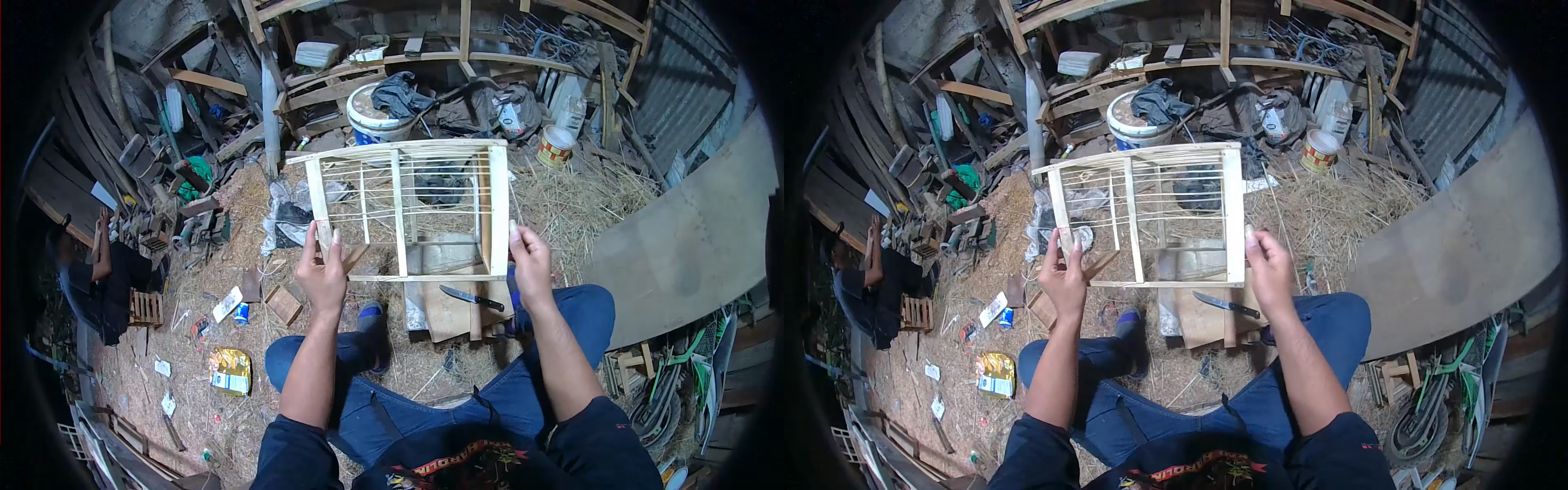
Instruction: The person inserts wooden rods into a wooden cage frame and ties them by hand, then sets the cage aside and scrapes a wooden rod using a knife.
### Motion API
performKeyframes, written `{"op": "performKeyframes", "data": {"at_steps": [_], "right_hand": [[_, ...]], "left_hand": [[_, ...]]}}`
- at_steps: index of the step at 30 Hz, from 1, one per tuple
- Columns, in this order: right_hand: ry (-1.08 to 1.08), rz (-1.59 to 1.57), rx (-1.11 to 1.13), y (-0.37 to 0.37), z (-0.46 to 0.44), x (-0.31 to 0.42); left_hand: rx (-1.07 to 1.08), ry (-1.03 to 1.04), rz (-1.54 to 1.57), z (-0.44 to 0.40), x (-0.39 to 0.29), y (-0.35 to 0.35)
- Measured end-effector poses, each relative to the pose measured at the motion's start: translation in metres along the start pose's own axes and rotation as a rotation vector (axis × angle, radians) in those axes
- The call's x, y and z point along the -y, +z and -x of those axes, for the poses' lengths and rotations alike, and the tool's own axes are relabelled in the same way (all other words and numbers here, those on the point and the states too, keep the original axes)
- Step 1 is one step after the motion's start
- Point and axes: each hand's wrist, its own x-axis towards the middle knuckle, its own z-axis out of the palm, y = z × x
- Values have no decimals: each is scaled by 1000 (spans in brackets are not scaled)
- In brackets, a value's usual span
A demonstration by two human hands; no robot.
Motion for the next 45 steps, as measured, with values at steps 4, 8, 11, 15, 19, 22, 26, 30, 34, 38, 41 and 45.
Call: {"op": "performKeyframes", "data": {"at_steps": [4,8,11,15,19,22,26,30,34,38,41,45], "right_hand": [[45,-110,31,11,2,10],[-47,-146,35,31,-7,30],[-55,-96,45,38,-22,58],[-92,27,49,43,-55,78],[-81,165,180,33,-101,91],[-87,238,335,34,-126,99],[-183,312,611,55,-142,116],[-201,185,839,92,-154,109],[-301,246,973,132,-157,105],[-550,448,852,173,-162,87],[-592,686,815,205,-162,77],[-745,808,709,244,-155,56]], "left_hand": [[-72,-26,44,7,9,9],[-91,-144,122,22,8,17],[-93,-258,319,36,10,26],[6,-418,475,61,28,26],[76,-565,245,66,24,-8],[-72,-226,78,49,32,-28],[47,8,96,-10,-5,-36],[116,-83,284,-58,-26,-31],[214,-208,343,-65,1,-38],[-52,-84,224,-66,36,-49],[-20,-299,173,-74,35,-69],[-14,-600,61,-90,31,-86]]}}
